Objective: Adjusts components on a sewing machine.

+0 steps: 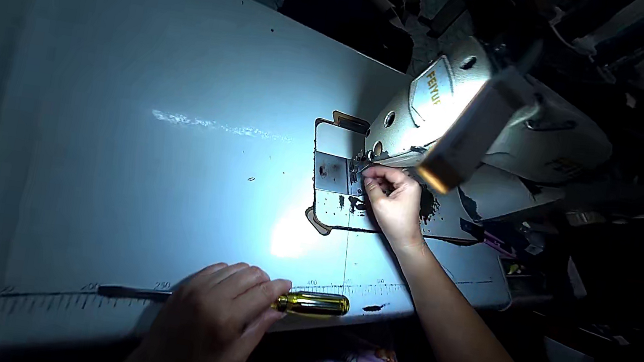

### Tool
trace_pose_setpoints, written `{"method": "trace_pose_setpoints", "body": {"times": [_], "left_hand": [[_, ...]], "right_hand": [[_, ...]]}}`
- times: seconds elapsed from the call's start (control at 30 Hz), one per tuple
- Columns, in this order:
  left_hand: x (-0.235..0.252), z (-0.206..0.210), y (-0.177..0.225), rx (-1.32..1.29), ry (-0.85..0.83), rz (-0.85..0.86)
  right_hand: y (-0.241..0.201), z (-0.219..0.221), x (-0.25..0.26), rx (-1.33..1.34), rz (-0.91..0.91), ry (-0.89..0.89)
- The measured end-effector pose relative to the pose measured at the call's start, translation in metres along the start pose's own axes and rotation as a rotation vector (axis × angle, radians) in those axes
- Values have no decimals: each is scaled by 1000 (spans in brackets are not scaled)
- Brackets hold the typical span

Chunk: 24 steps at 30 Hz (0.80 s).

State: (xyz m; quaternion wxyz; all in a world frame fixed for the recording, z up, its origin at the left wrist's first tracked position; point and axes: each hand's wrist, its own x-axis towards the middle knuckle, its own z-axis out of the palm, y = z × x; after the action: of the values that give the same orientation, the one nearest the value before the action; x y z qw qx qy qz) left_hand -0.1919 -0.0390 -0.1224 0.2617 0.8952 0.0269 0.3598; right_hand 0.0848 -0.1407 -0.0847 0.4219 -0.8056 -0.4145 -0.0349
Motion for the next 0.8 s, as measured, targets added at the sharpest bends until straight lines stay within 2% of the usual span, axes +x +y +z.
{"method": "trace_pose_setpoints", "body": {"times": [0.1, 0.17, 0.23, 0.3, 0.37, 0.5, 0.7, 0.8], "left_hand": [[6, -3, 7, 23, -4, 0], [16, -5, 19, 69, -13, 35], [30, -2, 35, 124, -21, 83], [47, 8, 50, 155, -7, 139], [65, 23, 62, 132, -12, 195], [98, 56, 79, 143, -86, 237], [153, 106, 83, 139, -331, 217], [182, 137, 86, 202, -304, 253]], "right_hand": [[-30, -23, -20, -117, -138, -216], [-43, -39, -44, -35, -262, -261], [-50, -56, -70, 142, -310, -391], [-50, -73, -90, 326, -234, -577], [-41, -87, -100, 483, -99, -652], [-4, -125, -95, 471, 10, -484], [68, -196, -61, 432, 212, -308], [93, -211, -38, 437, 251, -258]]}}
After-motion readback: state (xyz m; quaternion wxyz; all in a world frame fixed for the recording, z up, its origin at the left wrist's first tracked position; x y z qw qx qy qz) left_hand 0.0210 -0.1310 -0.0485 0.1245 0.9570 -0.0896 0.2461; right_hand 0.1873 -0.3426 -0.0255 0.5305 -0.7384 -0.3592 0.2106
